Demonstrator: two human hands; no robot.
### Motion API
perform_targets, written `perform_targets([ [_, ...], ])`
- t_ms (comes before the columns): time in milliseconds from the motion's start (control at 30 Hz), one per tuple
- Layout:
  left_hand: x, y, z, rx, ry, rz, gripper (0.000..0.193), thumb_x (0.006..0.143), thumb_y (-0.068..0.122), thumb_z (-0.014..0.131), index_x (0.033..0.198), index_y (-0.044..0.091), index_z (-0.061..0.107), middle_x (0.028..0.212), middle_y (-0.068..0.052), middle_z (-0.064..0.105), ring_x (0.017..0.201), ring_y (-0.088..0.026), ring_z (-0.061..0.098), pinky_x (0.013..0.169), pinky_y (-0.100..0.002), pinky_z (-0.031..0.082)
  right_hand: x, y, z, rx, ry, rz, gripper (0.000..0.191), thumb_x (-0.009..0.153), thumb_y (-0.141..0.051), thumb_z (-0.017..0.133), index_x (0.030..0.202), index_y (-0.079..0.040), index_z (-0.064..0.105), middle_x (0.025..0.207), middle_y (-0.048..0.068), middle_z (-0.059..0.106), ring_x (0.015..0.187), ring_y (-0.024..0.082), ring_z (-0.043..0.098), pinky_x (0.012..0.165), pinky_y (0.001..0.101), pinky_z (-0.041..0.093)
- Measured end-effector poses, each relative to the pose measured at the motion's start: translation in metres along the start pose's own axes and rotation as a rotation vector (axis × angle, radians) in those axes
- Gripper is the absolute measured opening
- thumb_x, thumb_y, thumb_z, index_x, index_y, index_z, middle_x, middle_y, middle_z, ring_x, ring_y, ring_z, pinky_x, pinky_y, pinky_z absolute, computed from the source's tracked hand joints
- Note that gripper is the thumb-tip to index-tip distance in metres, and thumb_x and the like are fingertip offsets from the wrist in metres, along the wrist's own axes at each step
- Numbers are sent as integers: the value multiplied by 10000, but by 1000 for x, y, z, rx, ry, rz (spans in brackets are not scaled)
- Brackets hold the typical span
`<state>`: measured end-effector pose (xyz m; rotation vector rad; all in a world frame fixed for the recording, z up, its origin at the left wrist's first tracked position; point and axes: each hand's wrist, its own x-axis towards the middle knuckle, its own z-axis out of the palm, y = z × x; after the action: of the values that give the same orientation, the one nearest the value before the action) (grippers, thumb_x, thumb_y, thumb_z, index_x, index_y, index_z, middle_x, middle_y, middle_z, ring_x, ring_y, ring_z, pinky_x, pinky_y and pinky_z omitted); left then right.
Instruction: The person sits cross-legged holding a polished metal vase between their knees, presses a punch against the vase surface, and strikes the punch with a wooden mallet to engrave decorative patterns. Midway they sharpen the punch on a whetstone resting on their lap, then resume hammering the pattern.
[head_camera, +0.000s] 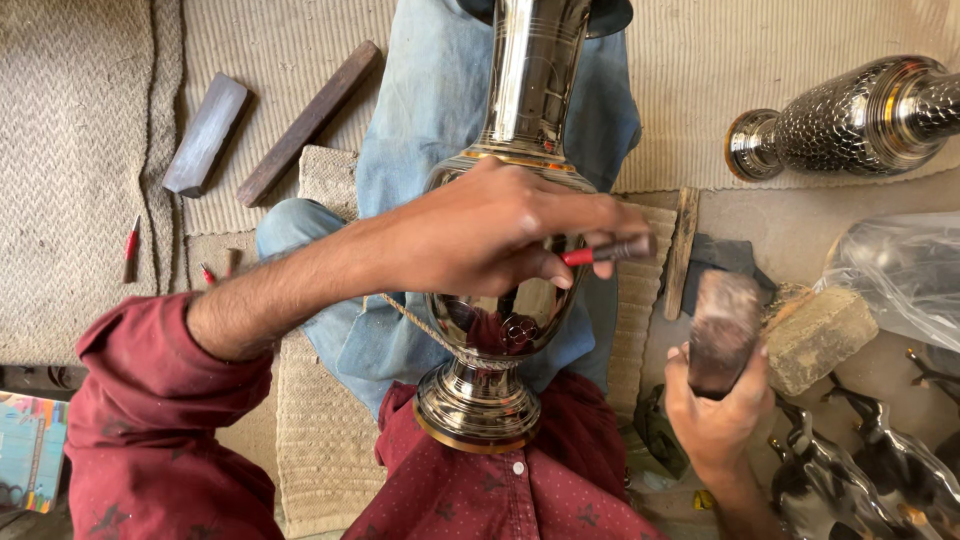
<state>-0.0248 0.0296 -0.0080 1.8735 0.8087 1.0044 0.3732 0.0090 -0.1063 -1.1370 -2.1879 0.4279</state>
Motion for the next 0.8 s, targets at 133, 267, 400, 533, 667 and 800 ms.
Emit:
perform_targets([
  [133, -5, -6, -8, 32, -23, 166, 577, 959, 101, 765, 1492, 131, 545, 1308, -29, 736, 1171, -226, 742, 929, -341, 619, 16, 2, -14, -243, -26, -204, 930, 820, 64, 813, 1552, -70, 256, 988, 232, 618, 794, 362, 632, 710, 481, 520],
  [267, 2, -15, -16, -32, -189, 188, 638, 886, -5, 675, 1487, 161, 538, 1302, -29, 739, 1141, -242, 756, 883, -359, 608, 27, -10, -26, 195, 20, -6, 970, 1001, 94, 752, 1674, -167, 104, 1110, 121, 609, 880, 188, 630, 844, 347, 562],
  [400, 4, -14, -18, -34, -260, 181, 615, 928, 54, 730, 1496, 190, 536, 1176, -1, 781, 1013, -247, 760, 797, -379, 576, 40, -22, -36, 353, 47, -46, 957, 1049, 109, 736, 1683, -246, 113, 1133, 72, 590, 912, 142, 604, 886, 295, 562],
  [533, 2, -13, -17, -16, -227, 215, 620, 925, 38, 731, 1497, 184, 542, 1164, -13, 778, 1020, -244, 760, 817, -379, 576, 66, -25, -45, -292, -131, -449, 883, 754, 170, 731, 1450, -110, 266, 991, 196, 623, 858, 291, 641, 765, 403, 542],
  [667, -11, -10, -11, -31, -72, 169, 658, 890, -36, 682, 1501, 169, 550, 1233, -9, 773, 1092, -195, 783, 879, -307, 629, 94, -38, -46, 37, -174, -143, 600, 886, 111, 734, 1350, -164, 470, 965, 125, 601, 805, 239, 612, 738, 350, 526],
  [800, -28, -4, 4, 45, 184, 119, 572, 978, -5, 720, 1499, 159, 550, 1235, -8, 767, 1120, -221, 758, 921, -308, 624, 123, -54, -48, 109, -245, -136, 775, 888, 40, 729, 1514, -64, 286, 988, 101, 625, 790, 221, 631, 729, 331, 535],
])
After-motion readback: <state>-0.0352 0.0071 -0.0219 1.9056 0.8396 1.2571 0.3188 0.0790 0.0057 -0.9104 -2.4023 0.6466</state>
